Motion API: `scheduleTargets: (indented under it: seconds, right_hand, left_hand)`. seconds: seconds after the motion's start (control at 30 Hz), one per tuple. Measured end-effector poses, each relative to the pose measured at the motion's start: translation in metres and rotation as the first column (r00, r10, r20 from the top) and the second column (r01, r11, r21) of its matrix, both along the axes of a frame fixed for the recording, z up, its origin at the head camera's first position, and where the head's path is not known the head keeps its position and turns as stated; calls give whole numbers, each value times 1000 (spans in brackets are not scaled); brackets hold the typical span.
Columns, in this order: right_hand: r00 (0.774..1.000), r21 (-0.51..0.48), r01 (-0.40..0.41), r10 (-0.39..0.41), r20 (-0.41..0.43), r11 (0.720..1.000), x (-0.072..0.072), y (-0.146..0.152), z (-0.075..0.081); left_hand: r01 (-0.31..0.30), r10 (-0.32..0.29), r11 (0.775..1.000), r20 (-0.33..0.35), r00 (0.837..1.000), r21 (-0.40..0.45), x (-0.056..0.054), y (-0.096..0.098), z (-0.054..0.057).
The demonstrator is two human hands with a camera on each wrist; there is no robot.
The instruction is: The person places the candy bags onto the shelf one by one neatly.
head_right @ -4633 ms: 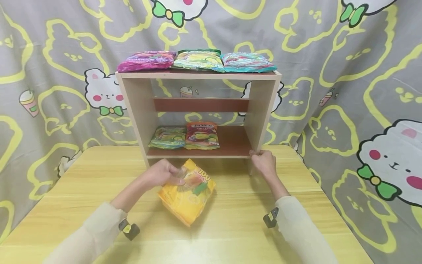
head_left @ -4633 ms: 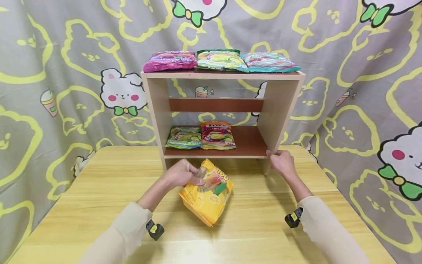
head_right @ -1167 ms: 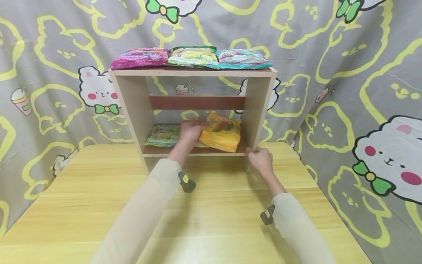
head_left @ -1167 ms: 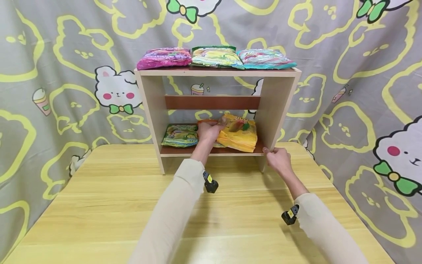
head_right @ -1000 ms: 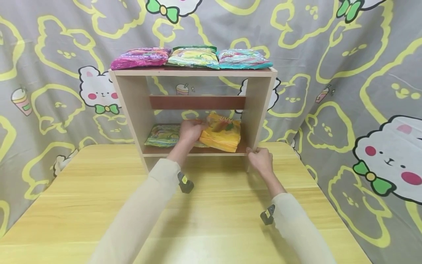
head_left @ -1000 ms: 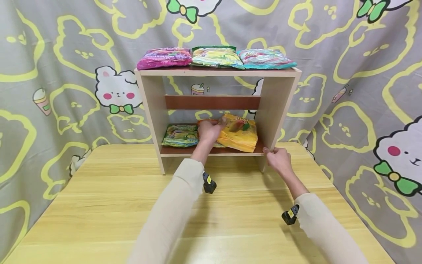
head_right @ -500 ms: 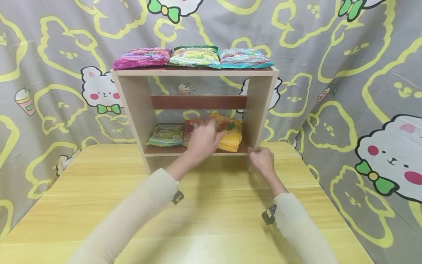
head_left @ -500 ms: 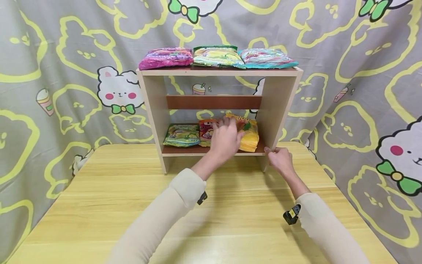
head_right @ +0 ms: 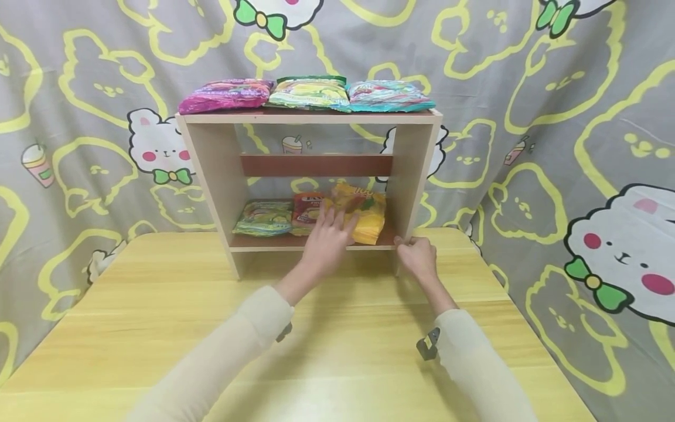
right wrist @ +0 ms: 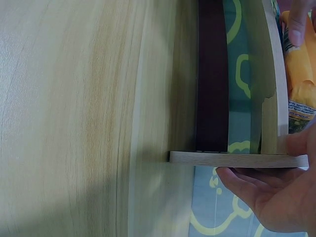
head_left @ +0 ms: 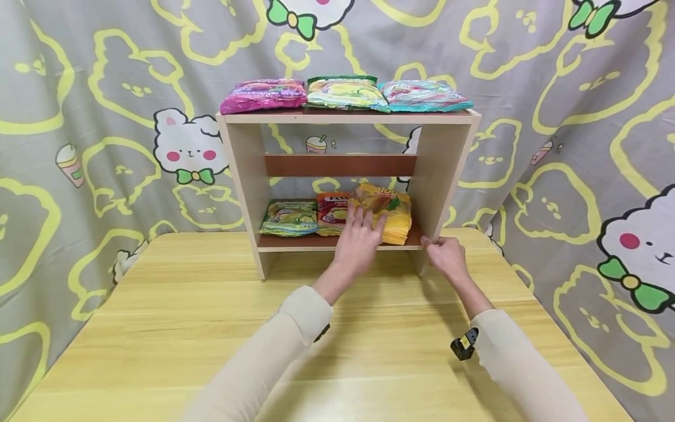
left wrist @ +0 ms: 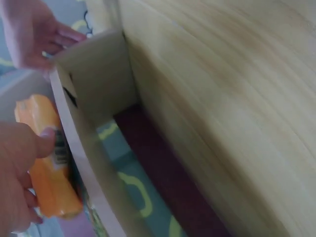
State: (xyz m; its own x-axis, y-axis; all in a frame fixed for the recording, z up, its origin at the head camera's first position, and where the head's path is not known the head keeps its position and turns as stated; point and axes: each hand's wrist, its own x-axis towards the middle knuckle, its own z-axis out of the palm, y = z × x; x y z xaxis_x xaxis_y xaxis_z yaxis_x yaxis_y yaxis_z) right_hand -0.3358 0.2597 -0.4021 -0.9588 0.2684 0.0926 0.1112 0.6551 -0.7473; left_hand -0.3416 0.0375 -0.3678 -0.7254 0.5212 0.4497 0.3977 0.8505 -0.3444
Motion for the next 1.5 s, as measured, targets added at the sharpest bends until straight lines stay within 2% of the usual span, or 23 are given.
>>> scheduleTargets:
  seconds: [0.23, 0.47, 0.6, 0.7, 0.8, 1.0, 1.07, 1.17, 1.37, 1.5]
  right_hand:
    - [1000, -3, 10, -10, 1, 1000, 0, 0, 0]
    - [1000, 3, 9, -9, -5, 1000, -1, 0, -2]
    - [1000, -9, 13, -13, -1, 1000, -1, -1, -3]
    - [1000, -14, 15, -15, 4, 1000, 0, -2, -2]
    - [1000, -15, 26, -26, 9, 1000, 1, -3, -2]
    - [1000, -7, 31, -31, 5, 1000, 1, -2, -2]
    - [999, -2, 32, -32, -2, 999, 0, -2, -2]
    - [999, 7, 33, -33, -15, 999, 0, -2, -2]
    - [999, 12, 27, -27, -26, 1000, 0, -2, -3]
    - [999, 9, 24, -24, -24, 1000, 0, -1, -2]
  left_hand:
    - [95, -94, 993, -21, 995, 65, -9, -5, 1]
    - [147, -136, 976, -73, 988, 163, -13, 1, 1]
    - [156, -134, 966, -119, 984, 208, -14, 9, -1]
    - [139, -110, 966, -140, 984, 219, -15, 18, -4]
    - [126, -95, 960, -130, 987, 251, -15, 28, -8]
    - [90, -64, 920, -81, 995, 381, -17, 45, -13]
    - [77, -52, 913, -74, 996, 400, -17, 48, -14]
    - [60, -36, 911, -66, 997, 407, -19, 51, -14]
    - [-2, 18, 927, -38, 999, 376, -19, 57, -15]
    - [-33, 46, 927, -26, 999, 374, -17, 62, -16]
